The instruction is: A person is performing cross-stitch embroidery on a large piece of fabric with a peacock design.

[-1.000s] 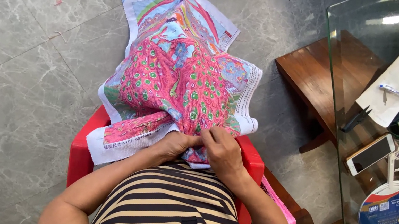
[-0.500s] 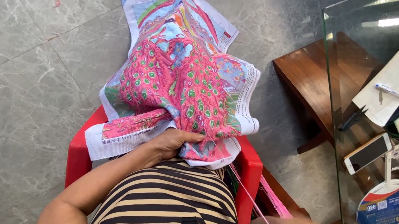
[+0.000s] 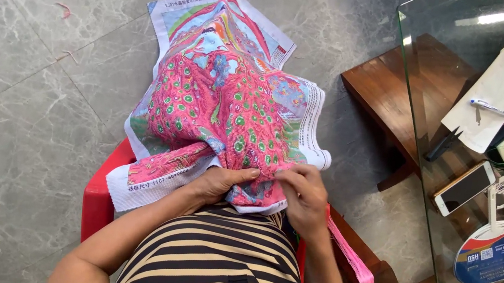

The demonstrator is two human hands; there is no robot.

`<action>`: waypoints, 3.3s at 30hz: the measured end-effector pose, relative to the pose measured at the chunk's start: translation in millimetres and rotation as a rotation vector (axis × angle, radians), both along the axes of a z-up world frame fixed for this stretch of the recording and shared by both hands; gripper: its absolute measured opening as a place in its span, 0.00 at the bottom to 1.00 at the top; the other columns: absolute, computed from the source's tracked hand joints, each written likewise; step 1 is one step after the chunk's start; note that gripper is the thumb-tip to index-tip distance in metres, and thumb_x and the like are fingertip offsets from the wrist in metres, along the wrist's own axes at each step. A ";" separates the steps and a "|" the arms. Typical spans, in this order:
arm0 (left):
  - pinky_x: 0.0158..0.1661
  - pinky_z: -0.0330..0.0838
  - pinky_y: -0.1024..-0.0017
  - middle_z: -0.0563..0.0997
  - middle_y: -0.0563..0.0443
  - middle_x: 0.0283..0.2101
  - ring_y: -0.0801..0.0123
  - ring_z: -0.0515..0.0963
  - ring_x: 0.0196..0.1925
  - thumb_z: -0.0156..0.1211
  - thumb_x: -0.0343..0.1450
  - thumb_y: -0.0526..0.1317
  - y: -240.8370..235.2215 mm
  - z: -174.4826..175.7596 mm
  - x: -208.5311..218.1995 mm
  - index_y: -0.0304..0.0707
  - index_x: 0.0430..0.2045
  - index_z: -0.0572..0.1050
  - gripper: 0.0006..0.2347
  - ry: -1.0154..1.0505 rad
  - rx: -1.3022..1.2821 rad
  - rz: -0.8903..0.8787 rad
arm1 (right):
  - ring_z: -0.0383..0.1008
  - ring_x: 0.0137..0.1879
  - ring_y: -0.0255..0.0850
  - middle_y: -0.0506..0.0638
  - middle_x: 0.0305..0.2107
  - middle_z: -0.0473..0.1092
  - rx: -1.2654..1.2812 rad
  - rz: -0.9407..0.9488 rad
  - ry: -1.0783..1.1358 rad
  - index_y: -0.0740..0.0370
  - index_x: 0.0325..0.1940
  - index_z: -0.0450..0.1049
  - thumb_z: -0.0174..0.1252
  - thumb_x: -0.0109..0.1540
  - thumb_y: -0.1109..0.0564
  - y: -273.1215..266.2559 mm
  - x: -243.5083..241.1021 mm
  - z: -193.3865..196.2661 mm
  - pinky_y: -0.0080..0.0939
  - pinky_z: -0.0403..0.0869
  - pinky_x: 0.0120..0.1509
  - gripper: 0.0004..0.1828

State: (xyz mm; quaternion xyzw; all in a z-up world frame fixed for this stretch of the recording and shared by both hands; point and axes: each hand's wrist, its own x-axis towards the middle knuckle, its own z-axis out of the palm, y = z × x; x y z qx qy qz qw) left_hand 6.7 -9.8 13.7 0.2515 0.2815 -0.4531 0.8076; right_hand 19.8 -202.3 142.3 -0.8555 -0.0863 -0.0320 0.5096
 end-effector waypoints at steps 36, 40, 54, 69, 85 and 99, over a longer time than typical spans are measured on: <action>0.46 0.79 0.60 0.85 0.41 0.41 0.56 0.85 0.43 0.68 0.69 0.37 2.9 39.9 20.5 0.31 0.45 0.80 0.13 0.034 0.085 0.026 | 0.72 0.30 0.50 0.49 0.23 0.64 -0.325 -0.012 -0.030 0.60 0.37 0.80 0.63 0.63 0.63 24.4 5.7 -9.6 0.44 0.74 0.37 0.02; 0.46 0.80 0.58 0.85 0.39 0.41 0.54 0.86 0.42 0.67 0.69 0.37 -2.2 20.7 12.8 0.30 0.45 0.80 0.13 0.088 0.086 0.037 | 0.73 0.30 0.48 0.49 0.23 0.65 -0.208 -0.099 0.040 0.58 0.38 0.80 0.63 0.63 0.62 29.2 1.8 -13.3 0.41 0.74 0.37 0.02; 0.44 0.81 0.56 0.84 0.37 0.41 0.50 0.85 0.43 0.67 0.69 0.36 -7.7 12.4 9.6 0.29 0.45 0.80 0.13 0.141 0.060 0.048 | 0.67 0.25 0.36 0.49 0.20 0.65 0.087 -0.235 0.212 0.61 0.37 0.82 0.67 0.61 0.64 36.0 2.6 -17.3 0.36 0.70 0.33 0.02; 0.44 0.80 0.57 0.85 0.37 0.41 0.51 0.85 0.43 0.68 0.69 0.33 -5.4 1.4 -2.0 0.28 0.44 0.80 0.12 0.016 0.091 0.073 | 0.73 0.29 0.37 0.51 0.25 0.73 0.048 -0.217 0.241 0.60 0.39 0.84 0.66 0.60 0.66 34.4 4.9 -3.8 0.35 0.73 0.35 0.05; 0.45 0.79 0.65 0.86 0.43 0.35 0.60 0.86 0.37 0.73 0.64 0.33 3.2 15.5 -1.5 0.32 0.38 0.83 0.10 -0.036 0.101 -0.020 | 0.73 0.33 0.44 0.47 0.30 0.67 -0.602 0.123 -0.141 0.56 0.36 0.75 0.56 0.66 0.58 32.7 6.3 -45.3 0.42 0.74 0.38 0.05; 0.45 0.79 0.64 0.86 0.43 0.36 0.58 0.86 0.40 0.70 0.65 0.32 14.6 41.9 10.6 0.31 0.39 0.82 0.10 0.059 0.020 -0.061 | 0.75 0.27 0.45 0.57 0.23 0.69 0.446 -0.084 0.007 0.64 0.48 0.62 0.37 0.77 0.59 -35.5 177.5 19.0 0.46 0.83 0.35 0.08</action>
